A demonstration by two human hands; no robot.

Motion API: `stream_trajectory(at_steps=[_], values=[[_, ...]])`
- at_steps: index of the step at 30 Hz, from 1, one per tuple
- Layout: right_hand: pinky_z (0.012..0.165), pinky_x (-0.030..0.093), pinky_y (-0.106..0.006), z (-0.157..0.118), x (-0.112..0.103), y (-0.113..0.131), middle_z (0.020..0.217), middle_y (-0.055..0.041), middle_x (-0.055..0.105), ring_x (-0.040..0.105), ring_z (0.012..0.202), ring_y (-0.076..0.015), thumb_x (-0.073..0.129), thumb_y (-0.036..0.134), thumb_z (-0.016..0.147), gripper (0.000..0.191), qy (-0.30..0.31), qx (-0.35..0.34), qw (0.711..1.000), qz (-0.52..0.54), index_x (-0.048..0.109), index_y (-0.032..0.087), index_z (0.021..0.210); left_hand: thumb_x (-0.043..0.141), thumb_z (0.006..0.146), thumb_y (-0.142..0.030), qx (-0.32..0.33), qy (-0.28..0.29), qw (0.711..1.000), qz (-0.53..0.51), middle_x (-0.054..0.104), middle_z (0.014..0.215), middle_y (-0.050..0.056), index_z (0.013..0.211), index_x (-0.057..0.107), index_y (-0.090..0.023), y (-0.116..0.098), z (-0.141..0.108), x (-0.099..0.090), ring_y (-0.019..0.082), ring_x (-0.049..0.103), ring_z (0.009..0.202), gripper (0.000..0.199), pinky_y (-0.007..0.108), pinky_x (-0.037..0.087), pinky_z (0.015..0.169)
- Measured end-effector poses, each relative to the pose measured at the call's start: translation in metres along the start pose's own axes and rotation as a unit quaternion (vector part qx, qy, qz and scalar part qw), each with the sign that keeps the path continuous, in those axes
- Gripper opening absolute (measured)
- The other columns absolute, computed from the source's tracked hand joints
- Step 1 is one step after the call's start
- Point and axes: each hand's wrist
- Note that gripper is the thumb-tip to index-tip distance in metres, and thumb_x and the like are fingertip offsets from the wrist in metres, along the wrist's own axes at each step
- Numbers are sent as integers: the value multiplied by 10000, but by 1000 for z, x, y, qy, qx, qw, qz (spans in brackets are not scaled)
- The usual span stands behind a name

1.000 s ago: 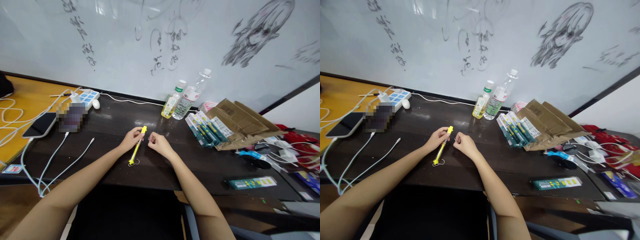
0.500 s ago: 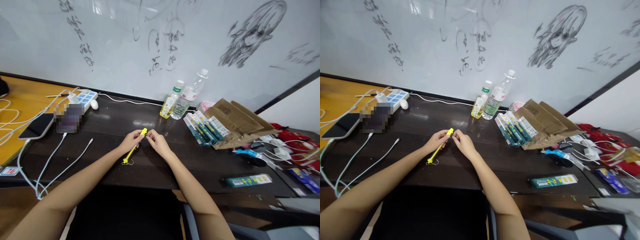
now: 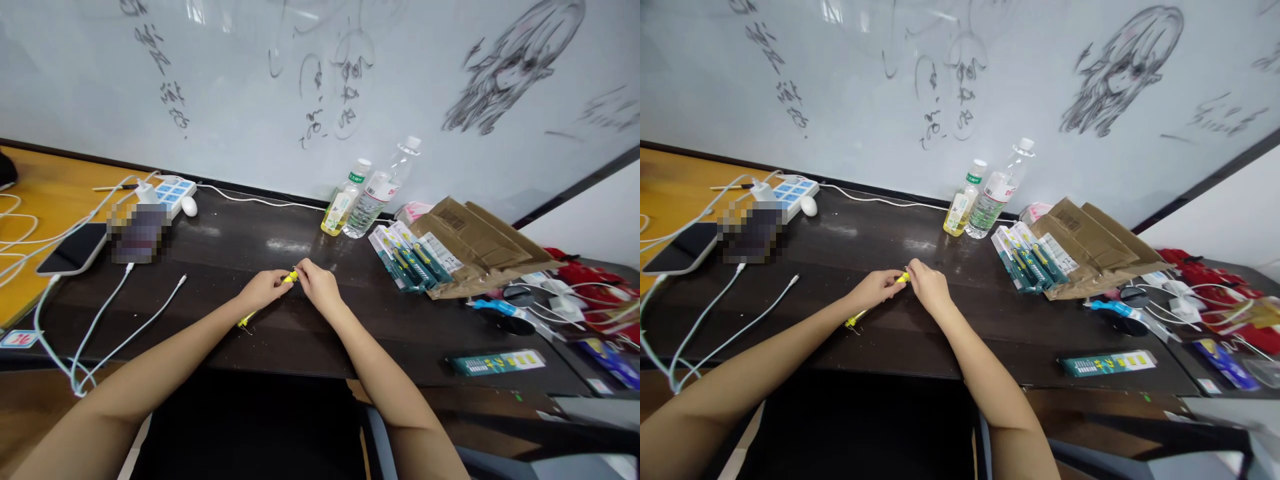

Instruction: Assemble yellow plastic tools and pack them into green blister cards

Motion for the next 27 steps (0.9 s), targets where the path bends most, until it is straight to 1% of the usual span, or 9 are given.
stream_trajectory(at_steps=[4,6,9,12,15,19,23,27], values=[[598,336,-211,0,-4,0,903,-23,687,635,763,-136,380,299,964,201,-11,-20,1000,11,559,214,934,516,830,-423,-10,2,1000,-19,562,544,-20,1098,647,-154,0,0,5,106,493,446,402,208,368,475],[604,342,-208,-1,-5,-3,899,-20,685,627,743,-125,393,317,961,206,-23,-16,999,18,572,216,946,528,822,-405,-21,-9,999,-31,556,541,-25,1111,642,-151,0,1,3,95,481,430,402,204,372,469],[604,345,-210,-1,-3,-9,870,-17,680,620,723,-121,408,331,955,211,-27,-7,999,19,587,219,959,538,810,-358,-57,-29,995,-72,542,544,-36,1159,614,-139,-2,3,-3,83,470,413,419,197,382,453],[612,345,-210,-1,1,-12,876,-17,679,623,760,-127,410,325,956,210,-15,-23,1000,11,590,219,939,526,807,-321,-89,-15,989,-117,520,535,-45,1148,609,-130,-5,4,-6,73,456,397,400,187,380,423],[628,341,-208,-1,3,-11,904,-29,678,619,795,-130,376,318,969,244,-9,-47,999,-7,585,211,906,518,812,-325,-80,11,987,-140,509,525,-48,1052,627,-132,-4,4,-5,63,450,383,327,173,375,404],[621,325,-211,-1,2,-7,893,-41,671,609,782,-131,350,314,977,268,-3,-55,998,-34,576,204,885,493,834,-360,-61,28,985,-157,517,531,-41,934,617,-141,2,5,-1,56,454,374,270,160,364,384],[599,302,-222,-1,3,-6,871,-37,667,603,749,-133,349,300,978,261,7,-51,997,-51,565,201,870,509,827,-388,-64,32,984,-164,510,525,-45,933,598,-142,6,5,0,58,453,370,282,156,358,370],[579,277,-237,-2,6,-4,863,-46,668,598,730,-141,326,302,983,276,17,-52,996,-76,561,199,879,510,816,-367,-67,22,988,-139,505,517,-51,894,596,-147,4,4,1,62,457,368,249,164,365,377]])
Point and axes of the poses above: each hand's wrist, its own z-axis towards the middle knuckle, its own x-axis out of the palm, y = z × x
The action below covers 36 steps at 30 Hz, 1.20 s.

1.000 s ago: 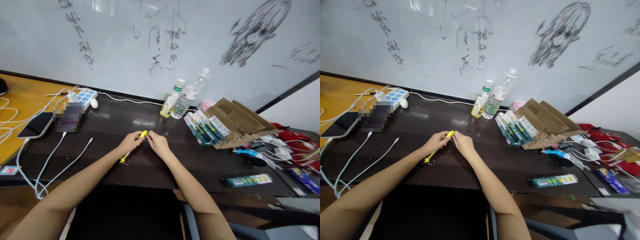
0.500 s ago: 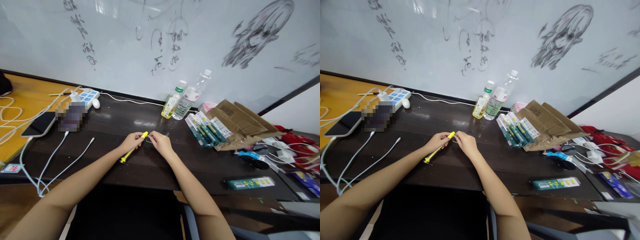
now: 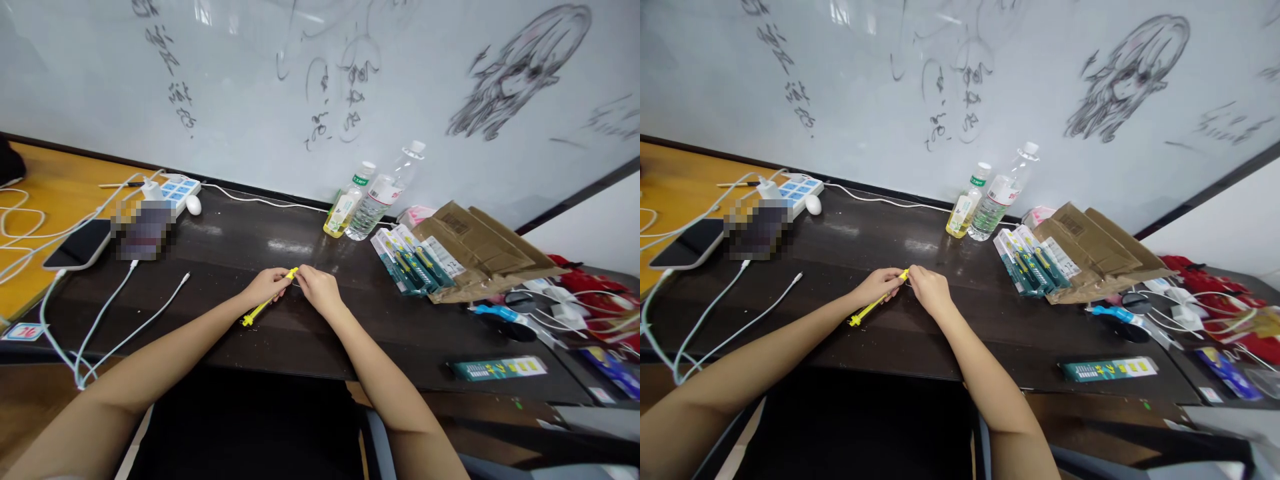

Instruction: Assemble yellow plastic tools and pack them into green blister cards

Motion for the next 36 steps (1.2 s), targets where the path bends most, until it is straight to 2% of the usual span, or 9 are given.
stream_trajectory(at_steps=[7,11,16,20,25,28,31,33,36], values=[[579,268,-251,1,-2,4,860,-59,672,591,740,-153,295,281,989,300,22,-31,998,-47,574,193,923,517,798,-336,-13,7,1000,18,506,484,-52,768,566,-160,1,0,-1,73,459,341,185,175,349,361],[603,292,-245,2,-4,4,863,-65,671,594,762,-154,293,275,989,304,30,-44,998,-46,575,189,919,515,822,-402,-30,25,999,-15,506,475,-43,662,495,-168,2,1,-3,66,446,329,285,172,351,348],[654,347,-232,2,-4,4,891,-61,653,597,791,-155,337,237,965,217,10,-33,999,25,541,191,905,514,835,-506,-31,40,998,-46,515,482,-46,811,543,-162,6,3,-4,73,459,333,346,177,366,346],[693,386,-243,2,-5,4,918,-58,636,599,830,-165,360,209,933,146,-8,-23,993,114,505,197,935,544,829,-479,-23,39,998,-42,517,507,-53,941,569,-144,4,3,-4,69,471,351,354,177,383,361],[623,397,-251,1,-1,4,765,6,570,541,635,-142,404,174,858,217,-28,19,958,284,441,200,1070,621,796,-400,-6,-1,1000,-30,527,513,-79,1270,420,-172,3,2,-3,79,473,358,564,171,383,359],[594,399,-233,2,5,2,731,27,525,499,596,-116,427,204,852,154,-62,32,912,405,439,208,1006,559,830,-478,5,8,998,-57,528,520,-74,1251,426,-206,4,3,-2,81,484,366,518,168,386,360],[600,406,-227,3,9,2,768,20,526,500,630,-111,470,245,850,114,-85,47,874,477,430,211,952,520,839,-528,4,4,996,-83,529,515,-69,1151,465,-217,5,4,0,79,482,354,444,160,378,351],[592,395,-225,3,10,3,754,28,502,479,621,-108,490,278,854,113,-93,63,869,481,426,214,922,517,843,-522,1,-2,994,-111,524,496,-75,1103,460,-217,4,5,1,78,468,335,404,155,366,343],[576,355,-229,2,9,7,694,43,454,433,586,-107,470,323,880,125,-91,78,894,431,417,217,839,496,862,-489,-10,-3,988,-156,519,472,-81,1061,433,-216,1,5,4,82,458,320,344,152,353,338]])
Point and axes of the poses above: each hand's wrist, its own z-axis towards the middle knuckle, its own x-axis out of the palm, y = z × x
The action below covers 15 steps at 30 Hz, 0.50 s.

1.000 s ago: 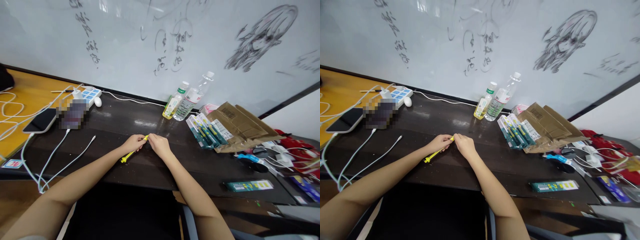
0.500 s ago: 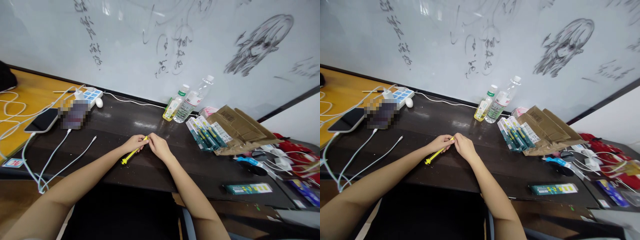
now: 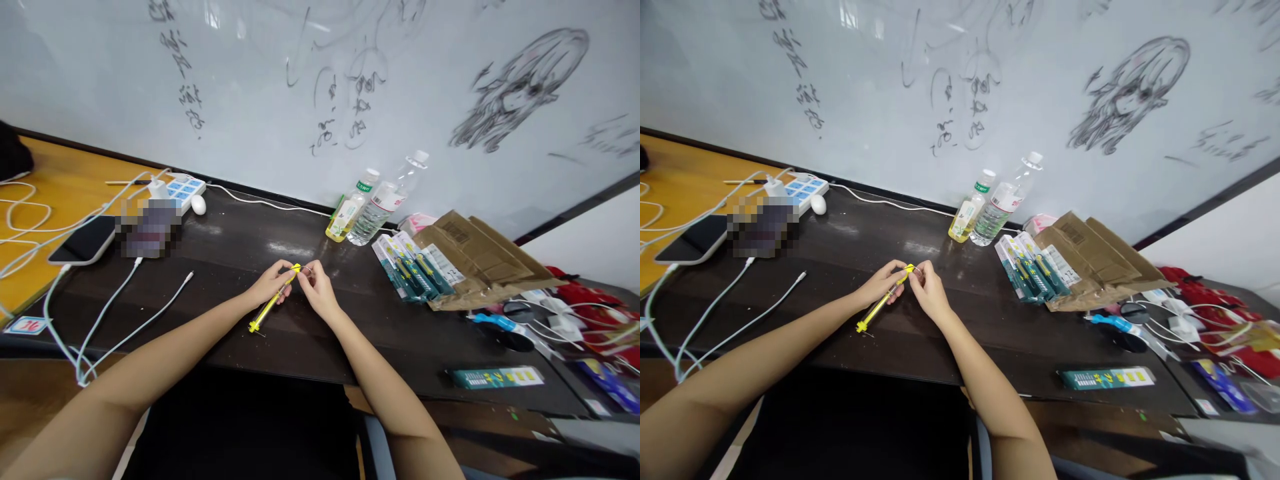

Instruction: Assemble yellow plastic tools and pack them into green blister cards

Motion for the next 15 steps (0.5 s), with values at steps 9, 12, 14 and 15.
stream_trajectory(at_steps=[9,12,14,15], values=[[603,407,-261,0,6,-3,707,16,488,500,613,-133,403,324,922,159,68,-13,998,-10,402,227,797,470,868,-505,7,-29,1000,6,497,410,-87,913,375,-214,5,-1,6,101,441,274,309,154,323,296],[564,456,-254,1,6,-10,702,22,533,547,592,-126,421,370,921,169,85,8,993,81,401,233,825,474,861,-515,11,-26,998,-53,498,416,-93,870,351,-220,7,-2,9,88,408,258,320,145,293,282],[554,483,-257,2,5,-14,698,25,545,563,588,-123,428,387,919,185,87,16,989,115,397,232,823,497,845,-523,14,-22,996,-88,498,418,-98,855,341,-224,7,-2,11,80,385,248,337,139,270,273],[554,492,-258,2,5,-16,701,25,548,569,594,-121,433,393,916,190,87,17,988,129,401,230,824,510,836,-527,16,-21,995,-101,493,414,-101,848,338,-225,7,-2,12,78,376,243,348,136,259,269]])
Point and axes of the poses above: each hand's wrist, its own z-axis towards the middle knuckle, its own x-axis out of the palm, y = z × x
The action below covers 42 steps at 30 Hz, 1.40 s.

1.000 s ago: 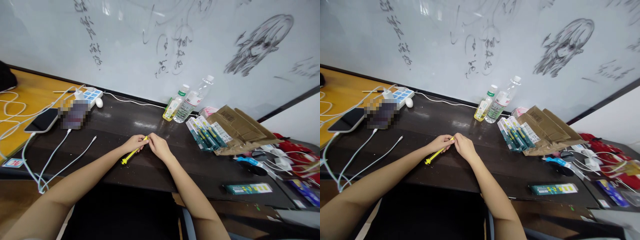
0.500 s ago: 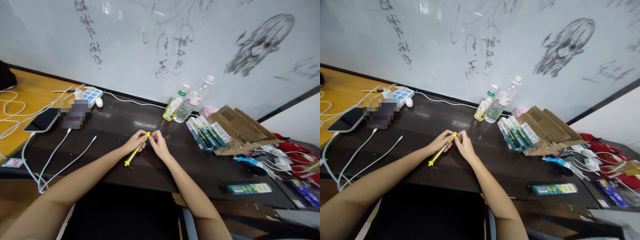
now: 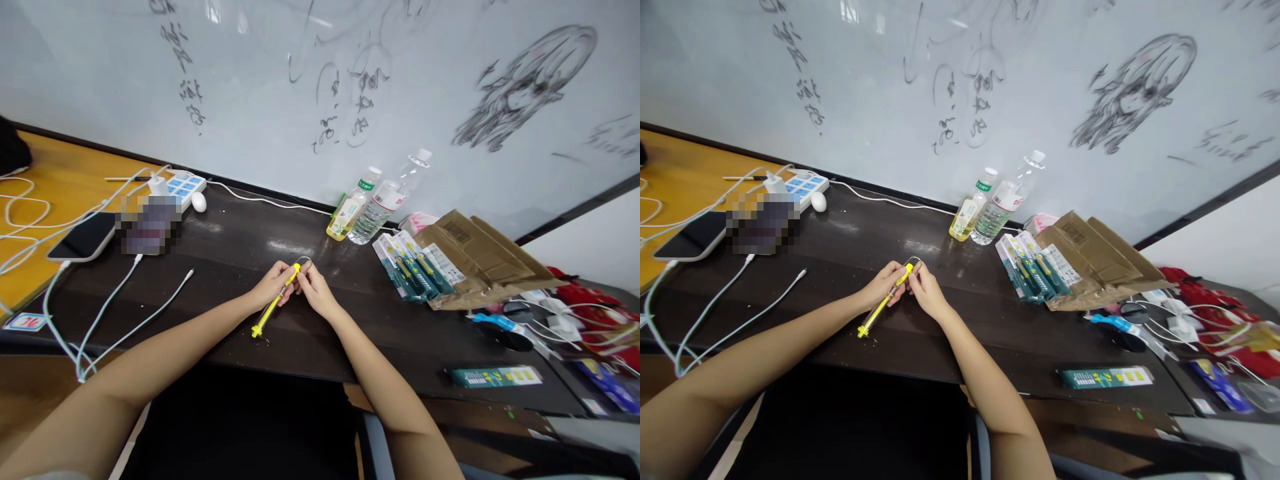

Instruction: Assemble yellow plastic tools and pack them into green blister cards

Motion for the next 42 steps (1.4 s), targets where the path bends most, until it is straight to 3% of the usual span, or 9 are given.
stream_trajectory(at_steps=[8,12,20,24,35,42], values=[[478,478,-218,6,-1,-3,668,39,554,541,527,-84,540,431,849,258,0,26,993,117,438,209,768,570,801,-510,-49,0,997,-62,478,427,-88,791,368,-209,-9,-1,2,67,380,264,362,146,277,268],[425,452,-199,10,1,0,613,58,544,508,455,-66,607,391,786,267,-15,65,985,161,439,200,703,543,823,-499,-75,31,992,-96,451,431,-82,766,415,-189,-9,0,-1,48,349,264,340,139,256,265],[484,476,-215,8,-2,14,547,86,518,483,449,-61,635,320,739,250,6,127,965,230,419,203,691,418,897,-480,-163,70,974,-143,351,397,-81,677,486,-145,-10,3,-1,24,251,240,407,142,170,246],[537,472,-221,8,-3,17,552,83,536,523,490,-69,643,319,728,265,12,133,964,229,407,204,685,397,908,-483,-180,89,966,-162,317,382,-82,628,468,-148,-13,2,0,22,225,238,442,142,157,241],[592,503,-253,5,0,17,609,72,499,509,551,-85,639,339,734,279,4,98,976,196,394,214,690,291,964,-365,-202,105,941,-252,311,403,-93,803,519,-136,-20,-3,-1,28,199,245,361,121,166,243],[617,536,-277,3,-2,17,641,54,528,531,581,-93,669,438,719,322,-3,122,967,222,446,206,702,329,941,-436,-191,114,955,-198,320,382,-93,813,532,-132,-19,0,-3,40,223,231,388,137,155,230]])
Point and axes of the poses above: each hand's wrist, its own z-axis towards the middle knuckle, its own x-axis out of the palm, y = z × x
